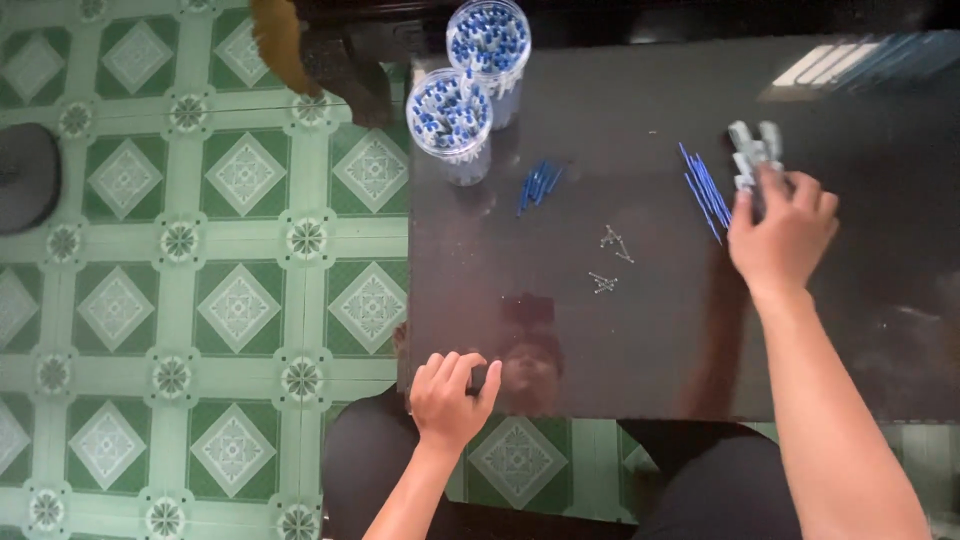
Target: Assembling ballpoint pens by manually inserting ink refills into pen bodies.
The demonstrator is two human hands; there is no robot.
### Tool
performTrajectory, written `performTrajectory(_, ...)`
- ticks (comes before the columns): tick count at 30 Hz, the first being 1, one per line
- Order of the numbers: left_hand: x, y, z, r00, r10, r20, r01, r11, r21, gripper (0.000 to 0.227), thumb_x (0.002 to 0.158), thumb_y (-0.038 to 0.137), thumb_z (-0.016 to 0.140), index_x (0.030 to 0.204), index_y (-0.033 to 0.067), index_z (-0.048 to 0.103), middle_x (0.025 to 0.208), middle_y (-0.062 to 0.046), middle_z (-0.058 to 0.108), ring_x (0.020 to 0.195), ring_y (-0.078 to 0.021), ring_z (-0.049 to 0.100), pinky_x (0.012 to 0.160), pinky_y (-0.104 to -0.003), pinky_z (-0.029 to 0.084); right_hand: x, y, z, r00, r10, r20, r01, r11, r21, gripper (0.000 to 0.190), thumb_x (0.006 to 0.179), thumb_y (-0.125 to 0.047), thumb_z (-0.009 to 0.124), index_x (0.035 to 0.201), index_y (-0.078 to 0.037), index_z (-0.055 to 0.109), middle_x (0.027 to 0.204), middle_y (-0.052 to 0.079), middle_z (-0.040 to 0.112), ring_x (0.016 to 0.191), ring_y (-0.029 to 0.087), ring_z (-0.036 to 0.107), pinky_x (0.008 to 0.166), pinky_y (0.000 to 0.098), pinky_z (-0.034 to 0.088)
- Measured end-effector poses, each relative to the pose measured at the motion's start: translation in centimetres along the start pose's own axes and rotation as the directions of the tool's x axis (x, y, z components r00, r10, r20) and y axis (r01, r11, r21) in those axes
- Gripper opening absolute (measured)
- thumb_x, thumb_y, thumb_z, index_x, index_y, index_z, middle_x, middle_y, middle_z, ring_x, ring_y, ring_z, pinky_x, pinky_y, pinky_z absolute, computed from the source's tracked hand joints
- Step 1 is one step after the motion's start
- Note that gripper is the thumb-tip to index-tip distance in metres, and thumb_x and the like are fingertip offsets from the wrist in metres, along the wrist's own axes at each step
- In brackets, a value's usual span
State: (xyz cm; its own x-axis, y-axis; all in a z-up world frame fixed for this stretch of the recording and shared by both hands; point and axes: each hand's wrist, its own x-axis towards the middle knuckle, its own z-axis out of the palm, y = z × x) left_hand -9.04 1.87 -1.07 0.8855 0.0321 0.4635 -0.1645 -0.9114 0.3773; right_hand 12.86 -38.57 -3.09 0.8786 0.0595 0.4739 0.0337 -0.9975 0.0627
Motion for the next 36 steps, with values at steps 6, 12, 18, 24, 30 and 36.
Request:
performTrajectory(6, 0.1, 0.2, 0.1, 0.999, 0.000, -0.043, 0.001, 1.000, 0.022, 0.022, 0.092, 0.035, 0.073, 0.076, 0.0201, 0.066, 0.056, 0.008, 0.046, 0.054, -0.0132, 0.043, 0.049, -0.028, 0.031, 0.4, 0.5, 0.1, 0.996, 0.051, 0.067, -0.062, 0.982, 0.176, 0.037, 0.105, -0.028, 0.071, 0.135, -0.008, 0.079, 0.122, 0.013, 0.066, 0.101, 0.039, 0.056, 0.077, 0.0551, 0.051)
performTrajectory(12, 0.1, 0.3, 0.2, 1.000, -0.003, -0.028, 0.004, 1.000, 0.017, 0.021, 0.092, 0.035, 0.071, 0.077, 0.0199, 0.068, 0.057, 0.008, 0.048, 0.055, -0.0145, 0.045, 0.051, -0.030, 0.032, 1.5, 3.8, 2.0, 0.955, 0.244, 0.171, -0.295, 0.861, 0.415, 0.025, 0.109, -0.012, 0.076, 0.126, 0.001, 0.062, 0.102, 0.011, 0.071, 0.077, 0.025, 0.067, 0.066, 0.0444, 0.053)
performTrajectory(18, 0.0, 0.3, 0.3, 0.999, -0.025, -0.046, 0.026, 0.999, 0.031, 0.021, 0.090, 0.033, 0.072, 0.075, 0.0209, 0.066, 0.056, 0.009, 0.044, 0.054, -0.0126, 0.042, 0.049, -0.028, 0.030, 2.3, 5.3, 4.0, 0.888, 0.332, 0.318, -0.425, 0.857, 0.292, 0.019, 0.106, -0.026, 0.075, 0.102, -0.009, 0.081, 0.099, 0.011, 0.076, 0.090, 0.034, 0.070, 0.078, 0.0498, 0.053)
performTrajectory(24, 0.4, 0.6, -0.4, 0.995, -0.087, 0.051, 0.088, 0.996, -0.018, 0.021, 0.092, 0.034, 0.072, 0.076, 0.0216, 0.068, 0.055, 0.009, 0.045, 0.054, -0.0120, 0.044, 0.050, -0.028, 0.032, 0.5, 5.8, 5.0, 0.966, 0.251, -0.061, -0.216, 0.914, 0.343, 0.009, 0.111, -0.013, 0.080, 0.104, -0.008, 0.081, 0.099, 0.012, 0.070, 0.086, 0.032, 0.066, 0.077, 0.0464, 0.049)
performTrajectory(30, 4.1, 5.4, -2.1, 0.842, -0.354, 0.406, 0.524, 0.715, -0.463, 0.026, 0.095, 0.023, 0.065, 0.072, 0.0104, 0.070, 0.068, -0.001, 0.071, 0.062, -0.0131, 0.063, 0.057, -0.032, 0.048, -0.7, -10.3, -13.6, 0.982, 0.173, -0.077, -0.068, 0.703, 0.707, 0.012, 0.111, 0.007, 0.063, 0.100, 0.002, 0.063, 0.098, 0.018, 0.069, 0.089, 0.030, 0.065, 0.077, 0.0407, 0.048)
performTrajectory(36, 7.5, 8.1, -1.1, 0.455, -0.296, 0.840, 0.853, -0.125, -0.507, 0.050, 0.108, 0.034, 0.039, 0.119, -0.0019, 0.071, 0.081, -0.009, 0.070, 0.056, -0.0139, 0.065, 0.050, -0.024, 0.058, -6.8, -17.6, -15.6, 0.846, -0.530, -0.055, 0.257, 0.317, 0.913, 0.020, 0.091, -0.010, 0.071, 0.111, -0.007, 0.069, 0.115, 0.009, 0.074, 0.103, 0.030, 0.066, 0.090, 0.0399, 0.054)
